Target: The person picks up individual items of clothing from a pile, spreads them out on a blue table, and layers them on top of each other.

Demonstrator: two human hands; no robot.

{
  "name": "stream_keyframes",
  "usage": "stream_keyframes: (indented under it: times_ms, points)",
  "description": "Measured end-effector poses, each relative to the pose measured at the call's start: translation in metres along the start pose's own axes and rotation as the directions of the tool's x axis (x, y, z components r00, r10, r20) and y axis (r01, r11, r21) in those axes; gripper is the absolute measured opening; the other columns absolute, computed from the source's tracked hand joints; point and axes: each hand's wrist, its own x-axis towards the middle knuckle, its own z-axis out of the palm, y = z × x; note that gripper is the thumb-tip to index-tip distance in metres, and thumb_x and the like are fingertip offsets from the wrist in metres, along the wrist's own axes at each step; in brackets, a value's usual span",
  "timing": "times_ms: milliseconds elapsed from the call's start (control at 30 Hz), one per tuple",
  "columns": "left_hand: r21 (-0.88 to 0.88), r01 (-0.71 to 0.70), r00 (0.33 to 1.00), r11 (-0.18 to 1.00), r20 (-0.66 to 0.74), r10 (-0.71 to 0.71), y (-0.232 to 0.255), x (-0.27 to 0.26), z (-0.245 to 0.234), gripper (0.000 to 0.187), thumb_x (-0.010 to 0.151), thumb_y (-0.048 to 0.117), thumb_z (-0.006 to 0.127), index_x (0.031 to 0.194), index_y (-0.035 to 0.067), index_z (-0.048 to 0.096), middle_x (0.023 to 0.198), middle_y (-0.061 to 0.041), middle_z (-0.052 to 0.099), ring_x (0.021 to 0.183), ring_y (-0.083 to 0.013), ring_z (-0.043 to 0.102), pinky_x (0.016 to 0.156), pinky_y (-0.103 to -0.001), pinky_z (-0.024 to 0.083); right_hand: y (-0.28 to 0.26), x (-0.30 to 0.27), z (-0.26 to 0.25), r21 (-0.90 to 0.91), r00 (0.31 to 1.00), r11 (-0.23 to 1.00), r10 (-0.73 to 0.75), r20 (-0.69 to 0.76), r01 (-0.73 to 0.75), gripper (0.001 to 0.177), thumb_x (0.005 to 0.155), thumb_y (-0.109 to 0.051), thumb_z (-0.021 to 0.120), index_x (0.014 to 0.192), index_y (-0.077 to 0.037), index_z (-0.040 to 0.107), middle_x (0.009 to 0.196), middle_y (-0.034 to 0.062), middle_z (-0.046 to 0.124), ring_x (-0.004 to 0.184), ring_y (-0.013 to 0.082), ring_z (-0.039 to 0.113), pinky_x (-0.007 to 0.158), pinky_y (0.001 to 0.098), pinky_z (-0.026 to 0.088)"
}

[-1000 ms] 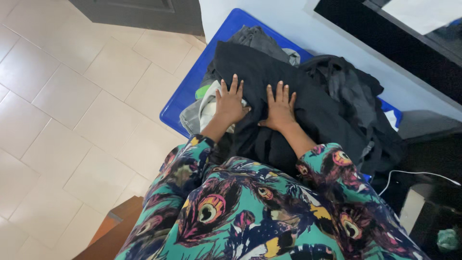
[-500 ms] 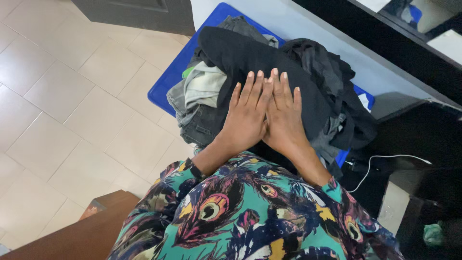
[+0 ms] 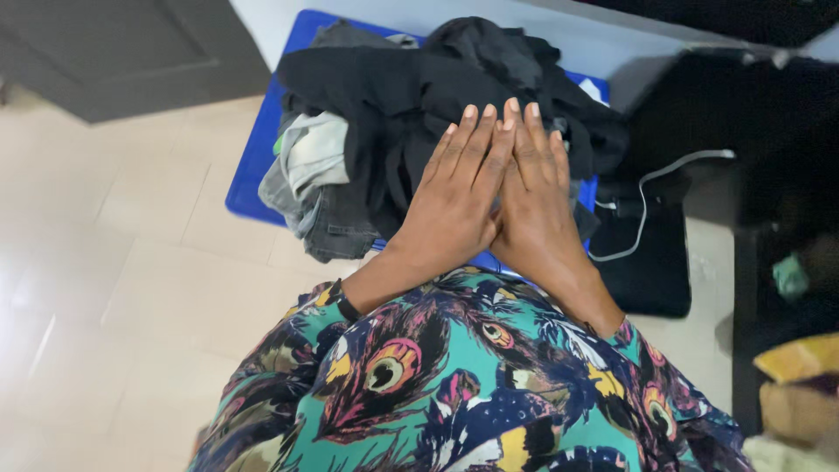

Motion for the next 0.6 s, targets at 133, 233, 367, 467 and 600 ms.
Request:
stream_keyframes:
  times_ms: [133,233,367,467,600]
  points:
    - [-0.115,-0.115,0.993,0.987,0.010,0.117,0.004,-0.004,-0.013,0.088,0.083,0.011,0.075,0.158,-0.002,0.031,0.159,-0.026,0.039,0.153,-0.0446,0.035,0.129,-0.052,0.030,-0.027,-0.019,-0.010,-0.029,0.990,0.995,0.089,-0.109,-0.092,0.078,0.088,-0.009,0.068,0.158,0.008,0.036,0.166,0.0266,0.030,0.158,0.0446,0.021,0.128,0.0602,0.018]
    - [-0.228,-0.195,0.979,0.954,0.013,0.203,0.003,-0.011,-0.020,0.088,0.084,0.014,0.077,0.158,0.000,0.033,0.156,-0.025,0.041,0.151,-0.0449,0.039,0.129,-0.051,0.034,-0.048,-0.032,-0.010,-0.053,0.972,0.982,0.171,-0.159,-0.182,0.074,0.087,-0.008,0.068,0.155,0.007,0.040,0.163,0.0231,0.037,0.156,0.0426,0.028,0.126,0.0576,0.024]
    - [-0.355,-0.263,0.955,0.897,0.038,0.295,0.009,-0.021,-0.022,0.088,0.082,0.013,0.077,0.157,0.001,0.035,0.155,-0.024,0.043,0.149,-0.0454,0.041,0.127,-0.050,0.037,-0.072,-0.055,-0.012,-0.036,0.937,0.968,0.231,-0.264,-0.249,0.074,0.088,-0.007,0.069,0.155,0.008,0.041,0.162,0.0216,0.040,0.155,0.0418,0.032,0.127,0.0559,0.028]
    - [-0.438,-0.276,0.938,0.855,0.071,0.339,0.016,-0.026,-0.018,0.084,0.085,0.014,0.078,0.157,0.003,0.038,0.152,-0.022,0.046,0.148,-0.0457,0.043,0.125,-0.050,0.039,-0.087,-0.073,-0.013,-0.090,0.900,0.925,0.331,-0.282,-0.368,0.072,0.085,-0.004,0.069,0.151,0.009,0.044,0.159,0.0217,0.043,0.152,0.0425,0.036,0.124,0.0562,0.031]
    - [-0.510,-0.329,0.906,0.795,0.066,0.417,0.030,-0.029,-0.012,0.077,0.085,0.015,0.077,0.153,0.003,0.042,0.144,-0.023,0.049,0.144,-0.0462,0.046,0.120,-0.051,0.041,-0.100,-0.093,-0.019,-0.092,0.864,0.908,0.351,-0.361,-0.408,0.061,0.086,-0.004,0.071,0.142,0.008,0.050,0.151,0.0217,0.049,0.148,0.0425,0.043,0.123,0.0556,0.035]
